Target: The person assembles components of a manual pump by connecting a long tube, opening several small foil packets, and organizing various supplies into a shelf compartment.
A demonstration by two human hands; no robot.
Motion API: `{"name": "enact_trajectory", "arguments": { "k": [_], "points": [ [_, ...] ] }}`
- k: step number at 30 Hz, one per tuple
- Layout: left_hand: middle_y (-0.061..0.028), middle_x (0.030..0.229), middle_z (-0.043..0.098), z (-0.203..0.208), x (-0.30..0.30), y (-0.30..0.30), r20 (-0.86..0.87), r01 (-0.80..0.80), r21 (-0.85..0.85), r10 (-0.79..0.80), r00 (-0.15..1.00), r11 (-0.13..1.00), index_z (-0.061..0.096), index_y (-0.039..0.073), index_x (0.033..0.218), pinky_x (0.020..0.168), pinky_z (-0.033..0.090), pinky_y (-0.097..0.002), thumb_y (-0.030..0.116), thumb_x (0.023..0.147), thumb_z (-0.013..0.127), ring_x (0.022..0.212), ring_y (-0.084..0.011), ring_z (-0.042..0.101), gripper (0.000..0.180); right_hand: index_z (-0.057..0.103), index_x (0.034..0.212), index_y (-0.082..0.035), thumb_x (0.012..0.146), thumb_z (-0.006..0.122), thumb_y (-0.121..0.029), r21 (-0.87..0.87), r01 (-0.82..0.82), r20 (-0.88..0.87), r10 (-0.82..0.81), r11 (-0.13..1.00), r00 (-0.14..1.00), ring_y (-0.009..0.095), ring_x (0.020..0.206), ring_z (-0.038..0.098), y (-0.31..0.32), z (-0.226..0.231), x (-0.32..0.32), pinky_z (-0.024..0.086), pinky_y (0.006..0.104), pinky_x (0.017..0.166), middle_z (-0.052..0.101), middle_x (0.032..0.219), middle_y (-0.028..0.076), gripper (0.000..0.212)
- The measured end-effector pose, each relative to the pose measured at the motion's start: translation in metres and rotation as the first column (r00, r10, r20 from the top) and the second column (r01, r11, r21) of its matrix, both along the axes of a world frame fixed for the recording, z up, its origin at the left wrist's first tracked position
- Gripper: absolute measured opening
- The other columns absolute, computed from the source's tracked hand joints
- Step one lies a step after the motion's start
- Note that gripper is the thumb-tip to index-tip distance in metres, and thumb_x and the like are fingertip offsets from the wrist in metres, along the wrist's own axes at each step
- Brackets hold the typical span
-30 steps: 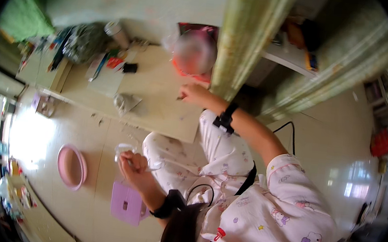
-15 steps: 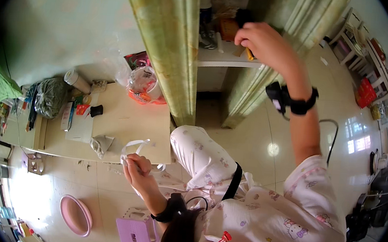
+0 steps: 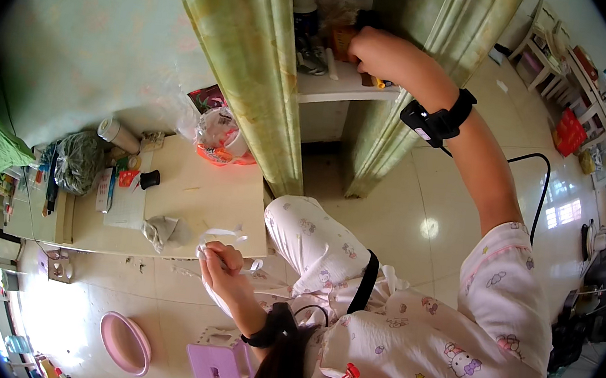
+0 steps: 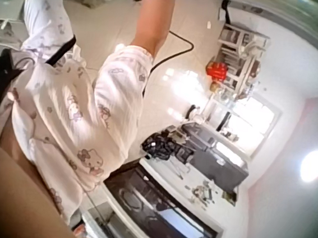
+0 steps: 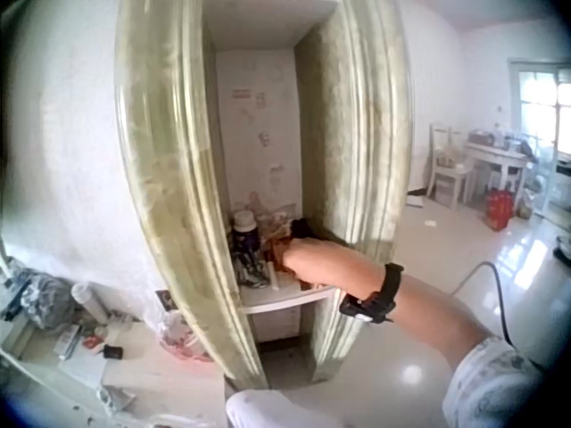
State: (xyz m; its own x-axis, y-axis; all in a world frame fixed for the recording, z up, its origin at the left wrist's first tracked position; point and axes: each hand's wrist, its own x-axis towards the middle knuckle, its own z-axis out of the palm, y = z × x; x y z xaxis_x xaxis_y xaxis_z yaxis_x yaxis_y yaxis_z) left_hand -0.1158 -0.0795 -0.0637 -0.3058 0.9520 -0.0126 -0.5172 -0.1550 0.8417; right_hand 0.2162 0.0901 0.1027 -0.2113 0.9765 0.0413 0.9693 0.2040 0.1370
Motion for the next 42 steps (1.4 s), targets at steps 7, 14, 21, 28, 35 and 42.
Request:
{"name": "enact_trajectory", "arguments": {
  "k": [7, 14, 21, 28, 35, 42],
  "points": [
    [0.0022, 0.053, 0.032, -0.005, -0.002, 0.001, -0.019, -0.007, 0.097, 0.009, 1.000, 0.995, 0.051, 0.006, 0.083, 0.042, 0.018, -0.0214, 0.023, 0.096, 0.040, 0.044, -0.0059, 0.023, 0.024, 0.065, 0.096, -0.006, 0.077, 0.062, -0.017, 0.367, -0.256, 0.076, 0.246, 0.894, 0.966, 0.021, 0.090, 0.053, -0.063, -0.024, 0.003, 0.047, 0.0349, 0.075, 0.061, 0.099, 0.003, 0.021],
    [0.0023, 0.053, 0.032, -0.003, 0.008, 0.006, -0.037, 0.025, 0.068, -0.023, 0.999, 0.997, 0.051, 0.005, 0.084, 0.042, 0.017, -0.0211, 0.022, 0.096, 0.040, 0.045, -0.0056, 0.023, 0.023, 0.063, 0.095, -0.004, 0.078, 0.062, -0.029, 0.510, -0.246, 0.054, 0.254, 0.824, 0.966, 0.018, 0.091, 0.049, -0.086, -0.051, 0.003, 0.045, 0.0301, 0.077, 0.061, 0.102, -0.001, 0.030],
    [0.0021, 0.054, 0.032, -0.001, 0.008, 0.004, -0.037, 0.017, 0.075, -0.014, 0.999, 0.997, 0.051, 0.005, 0.084, 0.042, 0.017, -0.0208, 0.021, 0.096, 0.040, 0.045, -0.0054, 0.023, 0.023, 0.060, 0.100, -0.002, 0.078, 0.063, -0.028, 0.487, -0.216, 0.000, 0.247, 0.846, 0.969, 0.019, 0.090, 0.049, -0.085, -0.051, 0.001, 0.045, 0.0302, 0.078, 0.060, 0.107, 0.002, 0.034],
    [0.0020, 0.053, 0.033, -0.008, 0.010, 0.008, -0.147, 0.141, 0.036, -0.134, 0.980, 0.989, 0.050, 0.003, 0.077, 0.044, 0.018, -0.0219, 0.019, 0.093, 0.043, 0.047, -0.0060, 0.024, 0.023, 0.060, 0.101, -0.003, 0.074, 0.066, -0.022, 0.625, -0.268, -0.084, 0.404, 0.733, 0.911, 0.022, 0.090, 0.051, -0.112, -0.037, -0.026, 0.045, 0.0324, 0.079, 0.058, 0.107, 0.005, 0.033],
    [-0.0015, 0.070, 0.055, 0.007, 0.026, 0.000, -0.628, 0.565, -0.038, -0.459, 0.629, 0.824, 0.057, -0.003, 0.090, 0.064, 0.042, -0.0294, 0.009, 0.089, 0.048, 0.068, -0.0171, 0.051, 0.016, 0.051, 0.120, -0.008, 0.073, 0.067, -0.015, 0.227, -0.660, -0.811, 0.515, 0.716, 0.280, 0.027, 0.110, 0.049, -0.145, -0.084, -0.134, 0.040, 0.0391, 0.090, 0.049, 0.120, 0.010, 0.050],
    [-0.0207, 0.071, 0.057, 0.015, -0.002, 0.011, -0.833, 0.553, -0.365, -0.528, 0.165, 0.749, 0.058, 0.000, 0.091, 0.057, 0.043, -0.0373, 0.011, 0.085, 0.053, 0.064, -0.0371, 0.054, 0.013, 0.055, 0.114, -0.005, 0.078, 0.065, -0.023, -0.030, -0.689, -0.903, 0.275, 0.724, 0.329, 0.026, 0.091, 0.058, -0.135, -0.137, -0.145, 0.046, 0.0344, 0.079, 0.056, 0.104, 0.008, 0.042]
  ]
}}
